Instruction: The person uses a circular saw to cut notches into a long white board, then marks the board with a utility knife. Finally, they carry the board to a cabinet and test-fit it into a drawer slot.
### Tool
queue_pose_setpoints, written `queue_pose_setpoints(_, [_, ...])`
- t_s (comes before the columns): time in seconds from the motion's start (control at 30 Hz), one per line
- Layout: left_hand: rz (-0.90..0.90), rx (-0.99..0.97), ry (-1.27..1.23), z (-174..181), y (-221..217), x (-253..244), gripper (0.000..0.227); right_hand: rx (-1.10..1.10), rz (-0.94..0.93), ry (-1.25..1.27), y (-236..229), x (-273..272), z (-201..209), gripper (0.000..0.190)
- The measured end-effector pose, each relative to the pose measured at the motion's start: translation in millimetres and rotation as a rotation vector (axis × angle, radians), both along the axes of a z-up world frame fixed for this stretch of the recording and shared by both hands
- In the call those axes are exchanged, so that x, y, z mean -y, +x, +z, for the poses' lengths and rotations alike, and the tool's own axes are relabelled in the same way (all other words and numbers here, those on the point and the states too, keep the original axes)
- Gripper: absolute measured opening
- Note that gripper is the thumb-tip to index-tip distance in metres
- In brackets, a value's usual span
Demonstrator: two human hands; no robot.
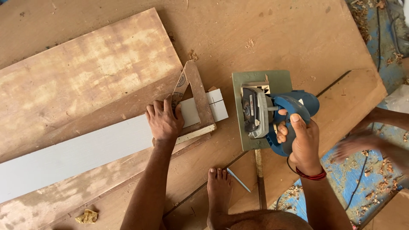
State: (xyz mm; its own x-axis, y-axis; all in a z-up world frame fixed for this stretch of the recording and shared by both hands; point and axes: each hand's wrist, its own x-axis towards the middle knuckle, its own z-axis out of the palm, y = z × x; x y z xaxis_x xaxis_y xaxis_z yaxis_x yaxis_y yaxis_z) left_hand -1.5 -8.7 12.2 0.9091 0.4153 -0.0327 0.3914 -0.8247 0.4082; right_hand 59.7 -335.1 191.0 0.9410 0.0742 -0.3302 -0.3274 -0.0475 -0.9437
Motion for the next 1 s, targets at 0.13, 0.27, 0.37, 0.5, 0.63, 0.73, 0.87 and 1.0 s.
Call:
queue_pose_setpoints(0.13, [-0.007,0.038,0.022,1.2,0.7,1.6,0.044,-0.053,-0.049,0.032,2.9,17.8,2.7,0.041])
queue_pose_setpoints(0.27, [0.006,-0.023,0.024,3.9,2.3,2.6,0.044,-0.204,-0.147,0.156,12.3,37.5,-9.2,0.048])
queue_pose_setpoints(0.37, [0.006,-0.001,0.033,0.8,0.7,3.2,0.043,-0.274,-0.183,0.268,20.4,52.3,-21.2,0.054])
queue_pose_setpoints(0.5, [0.007,0.052,0.042,3.3,1.1,4.5,0.044,-0.361,-0.198,0.481,32.2,73.6,-37.0,0.056])
queue_pose_setpoints(0.63, [0.000,0.056,0.045,3.3,1.0,4.3,0.042,-0.361,-0.205,0.561,33.5,95.8,-44.9,0.055])
queue_pose_setpoints(0.73, [-0.007,0.044,0.061,-0.7,2.4,3.9,0.043,-0.355,-0.207,0.717,36.2,118.2,-49.4,0.058])
queue_pose_setpoints(0.87, [-0.013,-0.058,0.090,-8.4,3.0,1.5,0.045,-0.416,-0.238,0.936,36.1,153.8,-59.3,0.062])
queue_pose_setpoints(1.0, [0.000,-0.046,0.071,-4.7,3.5,1.6,0.047,-0.298,-0.305,1.062,21.7,174.3,-70.6,0.058])
